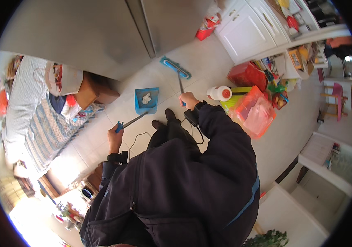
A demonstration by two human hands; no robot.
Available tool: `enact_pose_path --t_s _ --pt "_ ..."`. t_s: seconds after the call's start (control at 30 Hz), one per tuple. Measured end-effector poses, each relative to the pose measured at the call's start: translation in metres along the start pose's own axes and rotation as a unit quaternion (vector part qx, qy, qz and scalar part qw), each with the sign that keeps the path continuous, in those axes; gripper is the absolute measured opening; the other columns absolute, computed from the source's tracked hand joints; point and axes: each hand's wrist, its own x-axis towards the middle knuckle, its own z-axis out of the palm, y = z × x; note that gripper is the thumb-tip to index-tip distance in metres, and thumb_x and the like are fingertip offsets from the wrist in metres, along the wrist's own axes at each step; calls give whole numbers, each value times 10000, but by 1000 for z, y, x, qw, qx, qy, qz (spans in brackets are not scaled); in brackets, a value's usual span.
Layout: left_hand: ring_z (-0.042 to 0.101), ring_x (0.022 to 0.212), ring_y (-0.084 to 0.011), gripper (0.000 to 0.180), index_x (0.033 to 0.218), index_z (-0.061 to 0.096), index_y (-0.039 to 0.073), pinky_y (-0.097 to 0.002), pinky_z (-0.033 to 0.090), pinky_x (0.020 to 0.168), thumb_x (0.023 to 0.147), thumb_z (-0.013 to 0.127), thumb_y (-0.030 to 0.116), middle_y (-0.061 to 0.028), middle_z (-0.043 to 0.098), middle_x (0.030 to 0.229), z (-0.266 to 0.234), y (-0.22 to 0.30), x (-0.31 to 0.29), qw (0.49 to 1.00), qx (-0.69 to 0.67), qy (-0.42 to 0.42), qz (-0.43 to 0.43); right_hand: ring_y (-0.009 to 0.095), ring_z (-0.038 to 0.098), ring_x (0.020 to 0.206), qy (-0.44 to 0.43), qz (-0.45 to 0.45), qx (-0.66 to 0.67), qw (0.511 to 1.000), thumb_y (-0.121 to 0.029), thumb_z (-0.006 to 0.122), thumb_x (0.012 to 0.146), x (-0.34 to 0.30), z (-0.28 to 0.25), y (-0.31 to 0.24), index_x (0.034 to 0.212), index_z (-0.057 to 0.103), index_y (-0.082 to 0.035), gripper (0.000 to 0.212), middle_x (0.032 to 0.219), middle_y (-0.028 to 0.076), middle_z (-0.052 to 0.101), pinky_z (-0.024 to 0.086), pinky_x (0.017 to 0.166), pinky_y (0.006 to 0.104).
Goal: The person sweeps a tiled floor with a blue broom and dustpan, gathering small pieces of debris into the dustpan. They move around furniture and a bed, occasionally repositioning a white box to continue sweeping.
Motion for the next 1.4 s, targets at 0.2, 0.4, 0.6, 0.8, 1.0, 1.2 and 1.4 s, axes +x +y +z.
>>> enact_pose_path --t_s 0.2,0.4,0.6,0.8,1.0,1.2,1.4 --pt "655 673 -268 393 1091 645 7 -346 489 630 718 652 130 -210 652 751 20 36 39 996 9 -53 77 187 425 461 133 -29 -57 989 2 466 827 -49 -34 -39 692 471 -5 135 598 96 459 354 424 307" --pt "620 610 -236 393 1102 644 17 -338 475 595 727 656 137 -199 636 714 53 65 51 997 22 -38 60 199 454 454 186 -85 -26 979 0 482 813 25 -99 -55 662 493 -16 152 570 93 470 358 421 322" --pt "586 578 -158 419 1143 631 12 -308 471 571 740 638 127 -109 612 641 89 100 43 999 -39 -13 -36 231 581 474 97 -282 -656 694 -148 663 625 149 -203 -65 471 612 -106 167 488 57 580 418 417 380" --pt "586 582 -149 425 1151 624 12 -302 472 580 744 629 129 -104 605 627 112 121 35 993 -33 31 -107 294 618 551 23 -82 -774 628 -248 671 591 240 -168 9 519 663 -164 110 539 79 611 466 497 412" --pt "570 563 -135 407 1136 633 15 -296 465 565 746 615 130 -95 592 609 106 111 8 983 -38 67 -167 280 620 611 -94 11 -776 624 -180 565 800 200 -139 91 587 584 -44 254 611 107 624 460 510 401" --pt "565 551 -125 404 1135 637 19 -289 462 559 747 620 129 -84 591 600 96 65 -29 978 -67 94 -174 202 581 629 -55 105 -803 584 -198 520 872 185 -99 149 675 596 -96 235 686 51 624 432 547 395" --pt "573 597 -119 410 1125 617 -38 -290 467 589 748 627 123 -109 618 658 76 -16 -79 975 -51 105 -192 283 661 704 33 75 -736 672 -228 708 685 149 -37 182 728 636 15 257 643 112 658 506 620 335"
